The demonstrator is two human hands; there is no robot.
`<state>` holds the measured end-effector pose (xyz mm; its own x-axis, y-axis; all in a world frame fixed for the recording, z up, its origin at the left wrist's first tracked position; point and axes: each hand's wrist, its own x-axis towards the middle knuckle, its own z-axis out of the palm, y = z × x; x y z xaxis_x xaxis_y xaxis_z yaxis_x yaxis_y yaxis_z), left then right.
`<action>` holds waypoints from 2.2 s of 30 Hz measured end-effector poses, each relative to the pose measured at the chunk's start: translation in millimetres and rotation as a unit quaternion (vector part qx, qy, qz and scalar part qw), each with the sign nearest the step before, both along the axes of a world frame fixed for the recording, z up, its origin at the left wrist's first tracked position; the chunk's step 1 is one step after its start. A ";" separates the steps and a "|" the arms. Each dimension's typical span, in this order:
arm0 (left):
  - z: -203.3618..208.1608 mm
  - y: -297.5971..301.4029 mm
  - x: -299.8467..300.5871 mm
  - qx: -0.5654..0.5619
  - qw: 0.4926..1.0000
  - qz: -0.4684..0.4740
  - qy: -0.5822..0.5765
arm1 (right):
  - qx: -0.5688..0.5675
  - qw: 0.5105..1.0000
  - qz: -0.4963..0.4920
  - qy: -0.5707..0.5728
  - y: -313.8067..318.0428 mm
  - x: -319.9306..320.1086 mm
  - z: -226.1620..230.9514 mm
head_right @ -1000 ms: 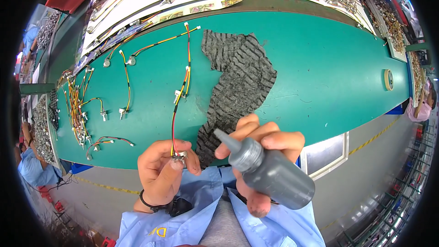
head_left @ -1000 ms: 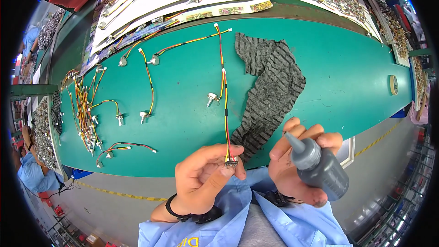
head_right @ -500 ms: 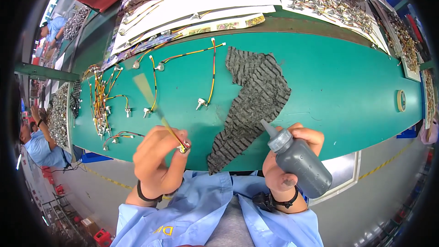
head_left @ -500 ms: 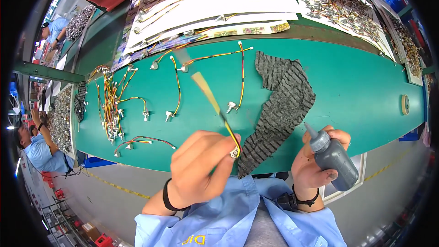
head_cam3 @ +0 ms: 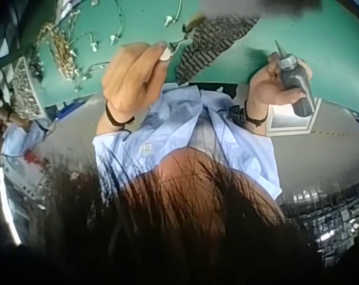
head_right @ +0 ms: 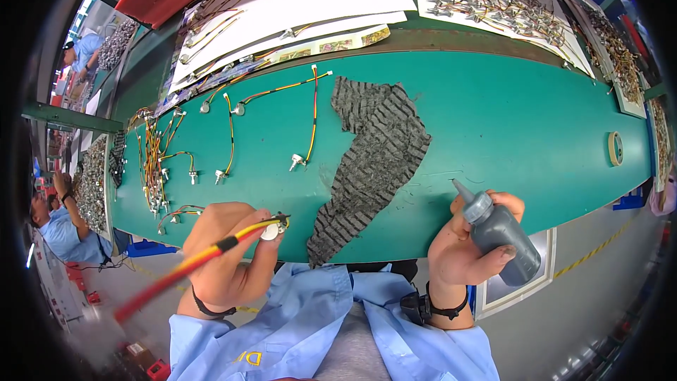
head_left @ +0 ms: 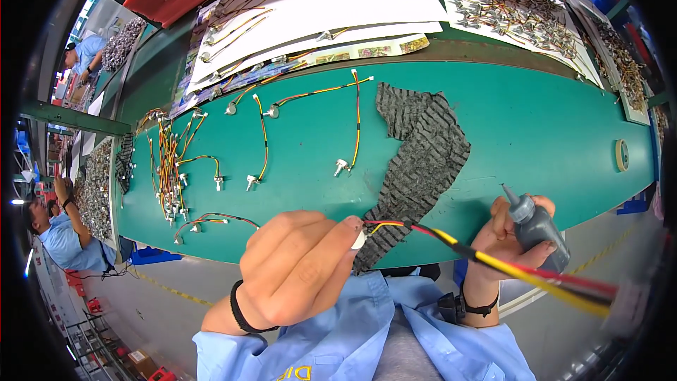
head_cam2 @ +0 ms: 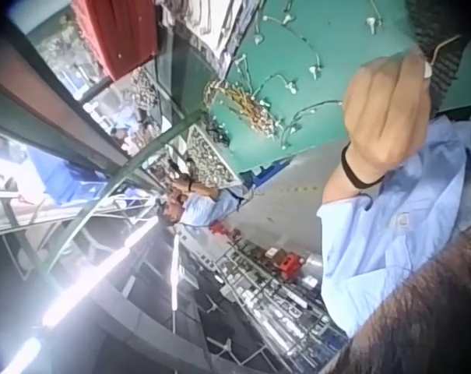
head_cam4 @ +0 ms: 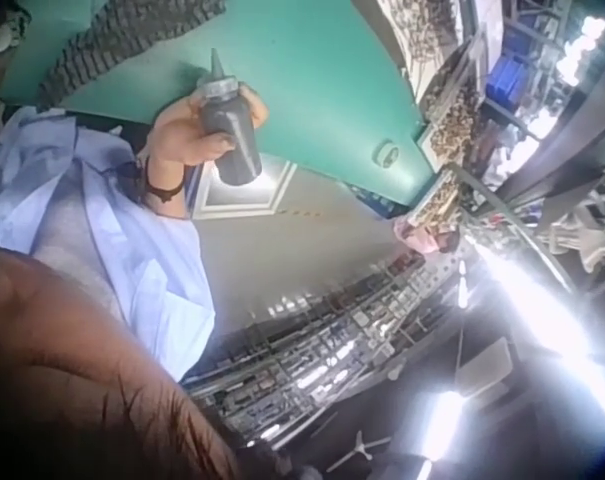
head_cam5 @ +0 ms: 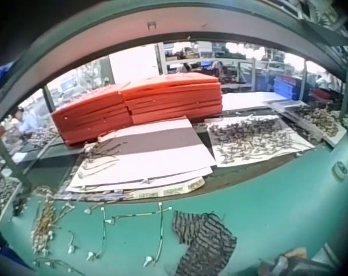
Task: The person picks up a wire assembly from a pile, applies liquid from a squeeze bottle to the connector, and sets it on the table. This process is repeated for additional wire assemblies, one at a time.
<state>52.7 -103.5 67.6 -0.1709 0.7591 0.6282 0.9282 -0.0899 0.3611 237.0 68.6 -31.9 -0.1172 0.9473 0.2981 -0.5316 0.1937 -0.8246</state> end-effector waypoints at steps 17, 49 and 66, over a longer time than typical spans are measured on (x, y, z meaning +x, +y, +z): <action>27.2 11.7 -87.7 -0.106 0.984 0.135 -0.048 | 0.005 1.000 0.009 -0.004 2.5 0.2 -3.1; -32.4 144.5 -452.8 -0.323 0.882 0.271 0.210 | -0.069 0.997 -0.020 0.034 -0.4 3.6 -1.8; -29.4 104.1 -489.0 -0.257 0.949 0.182 0.020 | -0.086 0.995 0.026 0.037 0.0 5.2 5.3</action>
